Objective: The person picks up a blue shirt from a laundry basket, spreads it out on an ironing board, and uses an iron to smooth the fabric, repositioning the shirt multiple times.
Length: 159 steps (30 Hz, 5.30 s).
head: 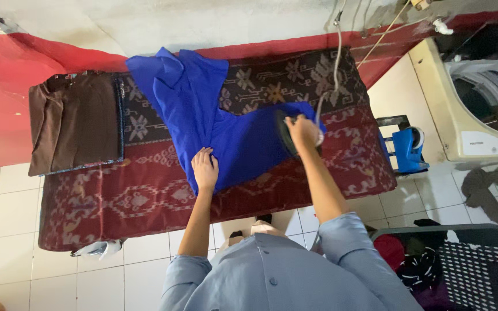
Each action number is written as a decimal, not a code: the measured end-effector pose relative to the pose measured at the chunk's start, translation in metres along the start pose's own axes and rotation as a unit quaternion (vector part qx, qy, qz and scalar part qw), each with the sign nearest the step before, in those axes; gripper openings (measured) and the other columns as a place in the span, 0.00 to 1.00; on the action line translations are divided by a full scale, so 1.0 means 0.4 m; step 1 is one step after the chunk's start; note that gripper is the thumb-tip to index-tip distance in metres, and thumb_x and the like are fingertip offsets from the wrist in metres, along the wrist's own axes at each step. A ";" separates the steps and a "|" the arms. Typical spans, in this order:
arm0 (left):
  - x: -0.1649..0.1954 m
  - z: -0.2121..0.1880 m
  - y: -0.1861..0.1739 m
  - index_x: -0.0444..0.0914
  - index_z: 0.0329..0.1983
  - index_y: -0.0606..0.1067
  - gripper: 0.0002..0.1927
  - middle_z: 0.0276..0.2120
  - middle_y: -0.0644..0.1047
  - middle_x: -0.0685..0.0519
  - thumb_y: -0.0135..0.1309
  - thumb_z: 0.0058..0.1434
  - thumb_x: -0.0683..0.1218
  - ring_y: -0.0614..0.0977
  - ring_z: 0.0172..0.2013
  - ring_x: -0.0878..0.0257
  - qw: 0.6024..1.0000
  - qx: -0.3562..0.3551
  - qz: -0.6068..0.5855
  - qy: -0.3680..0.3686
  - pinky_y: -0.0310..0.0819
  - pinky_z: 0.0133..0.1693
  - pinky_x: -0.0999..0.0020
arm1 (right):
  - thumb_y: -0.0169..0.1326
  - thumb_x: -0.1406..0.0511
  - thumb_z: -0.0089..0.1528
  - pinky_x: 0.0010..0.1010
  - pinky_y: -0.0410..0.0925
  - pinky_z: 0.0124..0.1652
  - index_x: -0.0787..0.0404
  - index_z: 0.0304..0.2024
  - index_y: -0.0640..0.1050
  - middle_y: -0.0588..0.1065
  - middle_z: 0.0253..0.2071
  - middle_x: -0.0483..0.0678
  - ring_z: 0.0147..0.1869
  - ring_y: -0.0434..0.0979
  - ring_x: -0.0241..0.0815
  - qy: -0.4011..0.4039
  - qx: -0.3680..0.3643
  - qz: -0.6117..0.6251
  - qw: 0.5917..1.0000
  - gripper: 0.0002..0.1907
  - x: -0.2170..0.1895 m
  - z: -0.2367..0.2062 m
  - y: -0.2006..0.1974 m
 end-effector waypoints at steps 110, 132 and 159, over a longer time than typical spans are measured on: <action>-0.157 -0.020 0.065 0.39 0.42 0.84 0.11 0.38 0.83 0.47 0.51 0.67 0.38 0.79 0.39 0.56 0.883 -0.049 -0.319 -0.342 0.72 0.45 0.61 | 0.58 0.42 0.60 0.49 0.71 0.25 0.59 0.28 0.76 0.76 0.19 0.56 0.23 0.79 0.59 -0.291 0.044 0.042 0.955 0.28 -0.148 -0.212 0.065; 0.201 0.144 0.264 0.37 0.35 0.81 0.08 0.33 0.80 0.46 0.54 0.57 0.35 0.81 0.33 0.50 0.966 -0.061 -0.245 -0.056 0.74 0.38 0.59 | 0.66 0.52 0.62 0.37 0.66 0.35 0.64 0.39 0.80 0.75 0.31 0.43 0.33 0.76 0.42 -0.131 0.103 0.378 0.911 0.21 0.231 0.266 -0.084; -0.013 0.093 0.118 0.45 0.66 0.67 0.48 0.68 0.65 0.46 0.71 0.44 0.63 0.58 0.70 0.44 0.950 -0.115 0.186 -0.225 0.49 0.60 0.27 | 0.64 0.69 0.61 0.46 0.61 0.65 0.68 0.67 0.60 0.65 0.63 0.61 0.66 0.68 0.56 0.060 0.277 0.435 0.855 0.37 0.253 0.036 0.060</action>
Point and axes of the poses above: each hand's wrist, its own z-axis towards the middle knuckle, its own y-axis out of the palm, x = y × z, the point moved 8 cm from there along z, towards the middle knuckle
